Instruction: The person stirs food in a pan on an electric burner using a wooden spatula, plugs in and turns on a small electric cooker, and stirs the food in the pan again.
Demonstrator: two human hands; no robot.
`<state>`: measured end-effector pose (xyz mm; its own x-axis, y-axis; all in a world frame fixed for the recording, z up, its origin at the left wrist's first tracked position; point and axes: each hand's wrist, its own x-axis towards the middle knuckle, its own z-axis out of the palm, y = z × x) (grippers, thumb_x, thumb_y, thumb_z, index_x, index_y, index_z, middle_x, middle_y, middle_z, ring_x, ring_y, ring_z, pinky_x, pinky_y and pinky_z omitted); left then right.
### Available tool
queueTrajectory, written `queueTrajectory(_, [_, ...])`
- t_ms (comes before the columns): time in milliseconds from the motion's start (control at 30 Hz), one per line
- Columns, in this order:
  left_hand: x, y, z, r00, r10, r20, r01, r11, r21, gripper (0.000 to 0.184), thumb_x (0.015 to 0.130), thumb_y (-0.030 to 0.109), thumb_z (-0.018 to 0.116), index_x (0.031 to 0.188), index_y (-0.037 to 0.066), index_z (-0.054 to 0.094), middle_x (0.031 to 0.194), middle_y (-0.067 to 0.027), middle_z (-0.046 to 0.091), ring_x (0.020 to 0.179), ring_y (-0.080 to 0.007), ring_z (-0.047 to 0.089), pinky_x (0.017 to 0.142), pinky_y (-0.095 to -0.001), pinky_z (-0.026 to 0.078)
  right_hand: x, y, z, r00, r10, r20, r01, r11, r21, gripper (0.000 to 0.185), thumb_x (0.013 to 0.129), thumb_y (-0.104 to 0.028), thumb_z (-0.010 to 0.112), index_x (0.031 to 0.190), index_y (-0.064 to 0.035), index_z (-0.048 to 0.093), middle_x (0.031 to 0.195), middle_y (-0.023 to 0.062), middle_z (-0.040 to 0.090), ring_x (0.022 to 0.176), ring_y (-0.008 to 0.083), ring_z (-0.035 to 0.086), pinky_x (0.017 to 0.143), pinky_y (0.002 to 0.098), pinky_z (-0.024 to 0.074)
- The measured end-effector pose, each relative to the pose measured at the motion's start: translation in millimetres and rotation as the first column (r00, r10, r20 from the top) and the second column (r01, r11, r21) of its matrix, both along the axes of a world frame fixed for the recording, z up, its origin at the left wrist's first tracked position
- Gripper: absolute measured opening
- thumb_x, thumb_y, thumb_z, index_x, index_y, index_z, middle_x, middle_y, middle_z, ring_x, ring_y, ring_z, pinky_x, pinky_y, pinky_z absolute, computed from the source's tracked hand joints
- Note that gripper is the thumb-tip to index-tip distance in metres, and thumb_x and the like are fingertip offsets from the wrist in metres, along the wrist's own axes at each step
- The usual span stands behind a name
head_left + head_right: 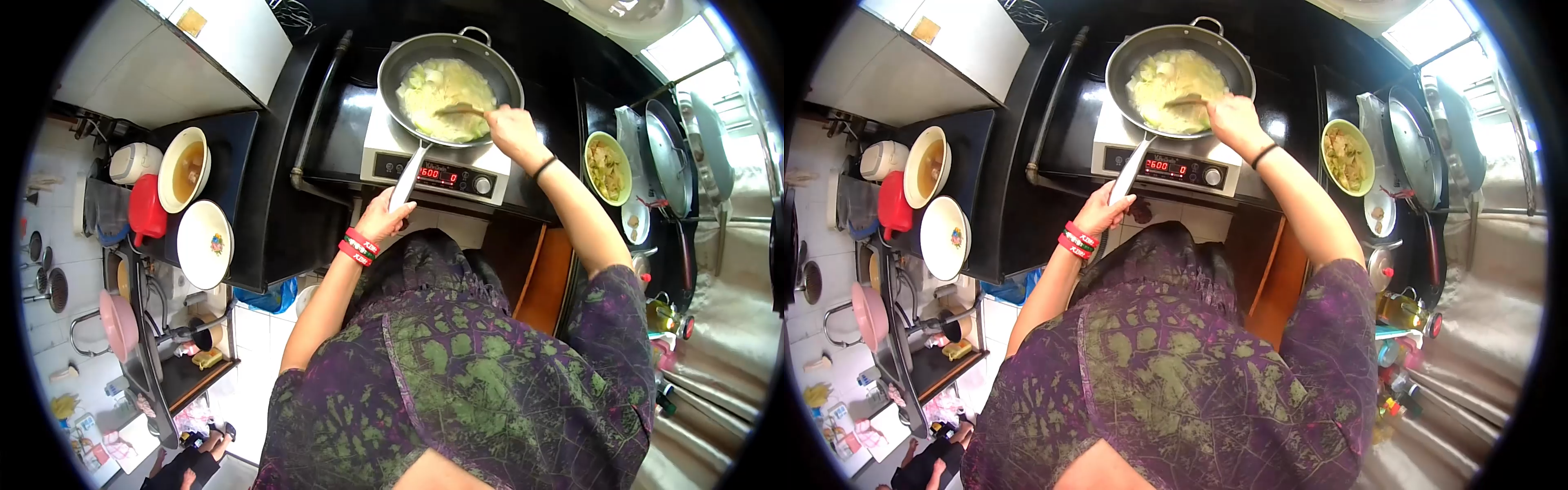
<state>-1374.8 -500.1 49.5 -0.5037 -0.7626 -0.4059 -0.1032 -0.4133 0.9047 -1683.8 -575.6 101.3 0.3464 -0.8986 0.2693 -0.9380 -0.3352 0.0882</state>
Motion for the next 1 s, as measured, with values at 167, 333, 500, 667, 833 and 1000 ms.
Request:
queueTrajectory(167, [0.6, -0.1, 6.5, 1.000, -0.013, 0.021, 0.013, 1.000, -0.008, 0.037, 0.085, 0.021, 0.064, 0.111, -0.001, 0.048, 0.065, 0.0016, 0.048, 0.046, -0.0043, 0.043, 0.039, -0.0204, 0.036, 8.3, -10.0, -18.6, 0.995, 0.080, 0.053, -0.071, 0.985, -0.156, 0.010, 0.068, -0.009, 0.053, 0.063, -0.0055, 0.061, 0.064, 0.0161, 0.061, 0.064, 0.0312, 0.063, 0.058, 0.0404, 0.0521])
queueTrajectory(333, [0.8, -2.3, 2.6, 0.999, -0.032, 0.012, 0.032, 0.999, -0.004, 0.036, 0.085, 0.022, 0.065, 0.108, 0.000, 0.049, 0.064, 0.0025, 0.048, 0.045, -0.0040, 0.043, 0.039, -0.0199, 0.036, -41.9, -3.5, 9.3, 0.987, -0.162, 0.024, 0.162, 0.987, -0.015, 0.017, 0.075, -0.012, 0.050, 0.076, -0.0074, 0.066, 0.071, 0.0132, 0.065, 0.068, 0.0310, 0.065, 0.061, 0.0415, 0.0522])
queueTrajectory(500, [1.6, -3.6, 5.9, 0.999, -0.042, 0.022, 0.042, 0.999, -0.010, 0.033, 0.085, 0.021, 0.066, 0.105, 0.001, 0.049, 0.064, 0.0024, 0.048, 0.046, -0.0044, 0.044, 0.039, -0.0200, 0.036, -29.0, 20.8, 32.7, 0.961, -0.273, 0.039, 0.269, 0.958, 0.099, 0.022, 0.082, -0.013, 0.050, 0.097, -0.0110, 0.067, 0.079, 0.0128, 0.064, 0.078, 0.0286, 0.064, 0.069, 0.0397, 0.0517])
queueTrajectory(667, [5.7, -10.2, -1.5, 0.999, -0.029, -0.021, 0.030, 0.999, 0.044, 0.028, 0.084, 0.018, 0.066, 0.101, 0.002, 0.050, 0.064, 0.0029, 0.047, 0.045, -0.0038, 0.041, 0.038, -0.0203, 0.034, -27.4, 30.0, -16.4, 0.935, -0.347, -0.080, 0.340, 0.936, -0.093, 0.023, 0.079, -0.016, 0.055, 0.100, -0.0124, 0.062, 0.083, 0.0102, 0.060, 0.088, 0.0269, 0.059, 0.068, 0.0419, 0.0451])
queueTrajectory(833, [6.0, -11.6, 5.4, 0.999, -0.043, 0.008, 0.042, 0.997, 0.062, 0.027, 0.085, 0.018, 0.066, 0.099, 0.003, 0.049, 0.063, 0.0034, 0.045, 0.044, -0.0036, 0.041, 0.037, -0.0203, 0.032, 16.9, 76.6, -14.8, 0.974, -0.207, 0.089, 0.215, 0.973, -0.081, 0.030, 0.073, -0.021, 0.070, 0.097, -0.0098, 0.056, 0.091, 0.0086, 0.056, 0.092, 0.0256, 0.056, 0.072, 0.0380, 0.0429])
queueTrajectory(1000, [7.8, -11.1, 4.6, 0.997, -0.044, -0.057, 0.051, 0.991, 0.121, 0.026, 0.085, 0.016, 0.065, 0.102, 0.005, 0.048, 0.064, 0.0041, 0.043, 0.044, -0.0033, 0.037, 0.038, -0.0204, 0.029, 23.3, 112.4, -84.9, 0.916, -0.309, 0.254, 0.250, 0.938, 0.239, 0.033, 0.072, -0.017, 0.072, 0.095, -0.0021, 0.054, 0.095, 0.0137, 0.056, 0.090, 0.0322, 0.058, 0.075, 0.0414, 0.0497])
